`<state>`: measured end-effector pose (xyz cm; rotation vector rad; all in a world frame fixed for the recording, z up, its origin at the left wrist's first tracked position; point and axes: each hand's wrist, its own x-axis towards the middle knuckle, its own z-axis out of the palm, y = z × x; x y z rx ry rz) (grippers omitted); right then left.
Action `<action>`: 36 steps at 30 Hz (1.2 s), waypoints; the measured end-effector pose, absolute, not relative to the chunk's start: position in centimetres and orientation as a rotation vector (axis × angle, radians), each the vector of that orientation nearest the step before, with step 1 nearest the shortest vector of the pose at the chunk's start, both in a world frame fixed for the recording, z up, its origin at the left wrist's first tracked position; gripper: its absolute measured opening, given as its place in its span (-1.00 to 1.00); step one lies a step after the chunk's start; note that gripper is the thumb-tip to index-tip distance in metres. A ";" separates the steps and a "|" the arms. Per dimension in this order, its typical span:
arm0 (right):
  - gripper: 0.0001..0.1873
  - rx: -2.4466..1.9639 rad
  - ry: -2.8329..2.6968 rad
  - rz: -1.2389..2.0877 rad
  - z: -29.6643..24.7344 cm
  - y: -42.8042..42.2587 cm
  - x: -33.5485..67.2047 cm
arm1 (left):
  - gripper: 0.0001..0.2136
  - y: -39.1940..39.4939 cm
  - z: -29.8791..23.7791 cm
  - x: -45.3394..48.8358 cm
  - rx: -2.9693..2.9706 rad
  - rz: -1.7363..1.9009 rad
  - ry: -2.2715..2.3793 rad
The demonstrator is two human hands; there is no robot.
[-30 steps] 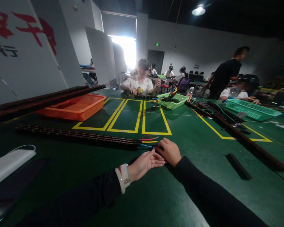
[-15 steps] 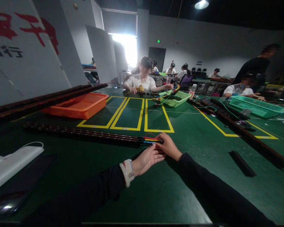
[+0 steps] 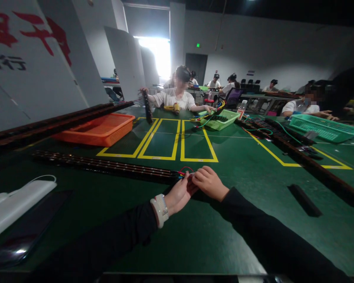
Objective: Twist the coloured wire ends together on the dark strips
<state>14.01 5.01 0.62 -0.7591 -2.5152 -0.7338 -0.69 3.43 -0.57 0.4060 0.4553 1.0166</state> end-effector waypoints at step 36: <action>-0.59 -1.190 -1.715 0.938 -0.8 7.4 15.2 | -0.59 2.7 0.9 -1.3 0.505 0.887 0.599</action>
